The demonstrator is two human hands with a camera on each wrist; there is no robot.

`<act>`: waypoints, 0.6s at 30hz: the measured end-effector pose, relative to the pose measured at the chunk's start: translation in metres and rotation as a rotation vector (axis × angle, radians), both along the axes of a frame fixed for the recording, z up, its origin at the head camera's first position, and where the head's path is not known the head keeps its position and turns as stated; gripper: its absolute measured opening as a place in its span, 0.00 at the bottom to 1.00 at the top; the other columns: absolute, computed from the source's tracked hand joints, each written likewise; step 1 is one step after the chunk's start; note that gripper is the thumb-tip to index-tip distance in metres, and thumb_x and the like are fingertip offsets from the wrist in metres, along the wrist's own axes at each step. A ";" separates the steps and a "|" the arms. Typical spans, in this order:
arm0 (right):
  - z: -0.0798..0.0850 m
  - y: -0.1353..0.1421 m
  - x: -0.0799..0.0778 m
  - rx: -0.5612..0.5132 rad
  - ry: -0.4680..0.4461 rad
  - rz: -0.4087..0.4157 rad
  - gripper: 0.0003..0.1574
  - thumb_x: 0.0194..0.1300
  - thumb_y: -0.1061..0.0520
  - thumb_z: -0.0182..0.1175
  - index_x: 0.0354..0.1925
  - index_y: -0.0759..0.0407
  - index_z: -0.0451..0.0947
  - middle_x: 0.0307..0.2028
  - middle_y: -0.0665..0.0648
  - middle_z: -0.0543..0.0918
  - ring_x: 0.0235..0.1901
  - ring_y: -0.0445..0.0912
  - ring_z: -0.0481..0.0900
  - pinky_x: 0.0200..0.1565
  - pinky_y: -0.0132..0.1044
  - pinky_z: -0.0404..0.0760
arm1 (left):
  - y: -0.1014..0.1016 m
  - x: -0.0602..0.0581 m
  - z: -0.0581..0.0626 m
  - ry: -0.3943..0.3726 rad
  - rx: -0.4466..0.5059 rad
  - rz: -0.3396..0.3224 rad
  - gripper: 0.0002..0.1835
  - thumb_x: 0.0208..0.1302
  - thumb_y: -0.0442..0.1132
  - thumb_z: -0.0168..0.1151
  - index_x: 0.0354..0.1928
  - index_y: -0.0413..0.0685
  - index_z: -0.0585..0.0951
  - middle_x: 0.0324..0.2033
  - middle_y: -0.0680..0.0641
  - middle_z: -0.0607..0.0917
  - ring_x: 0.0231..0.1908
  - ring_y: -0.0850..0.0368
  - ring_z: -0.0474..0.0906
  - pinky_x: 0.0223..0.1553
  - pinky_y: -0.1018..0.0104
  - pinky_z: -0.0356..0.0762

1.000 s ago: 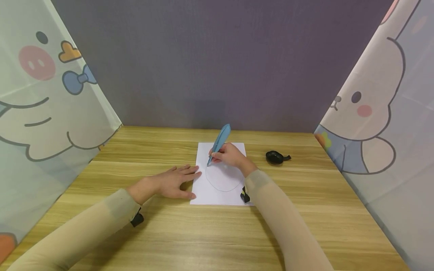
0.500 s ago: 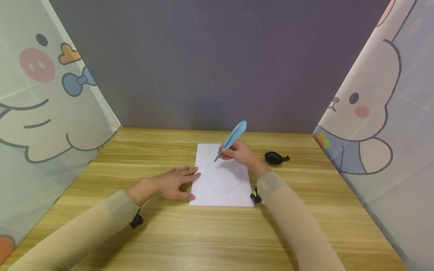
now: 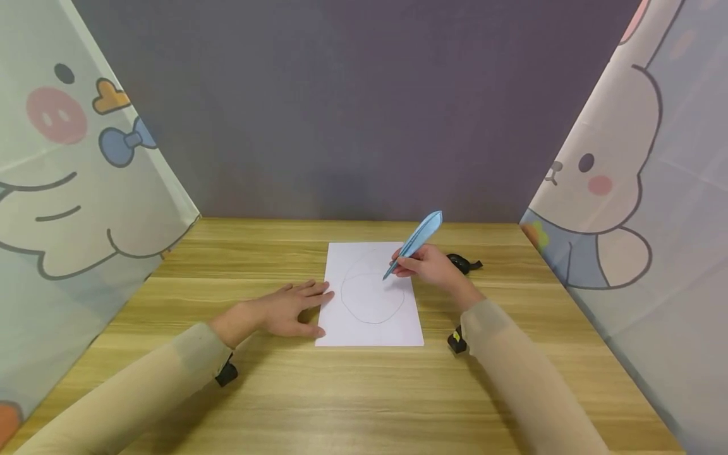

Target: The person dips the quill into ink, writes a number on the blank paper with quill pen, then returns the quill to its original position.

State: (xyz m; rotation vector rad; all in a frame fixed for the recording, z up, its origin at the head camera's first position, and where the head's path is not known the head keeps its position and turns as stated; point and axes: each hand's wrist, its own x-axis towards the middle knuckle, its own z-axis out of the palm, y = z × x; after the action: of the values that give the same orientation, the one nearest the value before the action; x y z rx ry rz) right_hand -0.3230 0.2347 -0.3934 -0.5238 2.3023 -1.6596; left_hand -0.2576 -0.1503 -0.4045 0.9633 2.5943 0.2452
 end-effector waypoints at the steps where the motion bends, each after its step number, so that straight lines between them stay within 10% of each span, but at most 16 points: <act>1: 0.000 0.004 0.001 0.004 0.003 -0.002 0.22 0.85 0.61 0.58 0.65 0.79 0.78 0.60 0.75 0.87 0.49 0.42 0.93 0.62 0.50 0.88 | 0.000 0.000 0.000 0.000 0.003 0.001 0.51 0.77 0.73 0.57 0.90 0.59 0.54 0.90 0.48 0.48 0.89 0.37 0.42 0.83 0.23 0.45; 18: -0.004 0.049 0.025 0.005 0.049 -0.012 0.25 0.85 0.64 0.57 0.64 0.89 0.73 0.55 0.76 0.88 0.50 0.49 0.94 0.58 0.49 0.91 | 0.000 0.002 0.001 -0.014 0.005 0.017 0.50 0.77 0.73 0.57 0.90 0.60 0.54 0.90 0.49 0.47 0.89 0.39 0.40 0.84 0.24 0.43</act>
State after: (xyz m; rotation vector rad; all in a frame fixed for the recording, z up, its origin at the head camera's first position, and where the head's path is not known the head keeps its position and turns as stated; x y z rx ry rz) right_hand -0.2985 0.2836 -0.3976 -0.5568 2.3480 -1.6635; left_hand -0.2559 -0.1501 -0.4036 0.9382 2.5908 0.2616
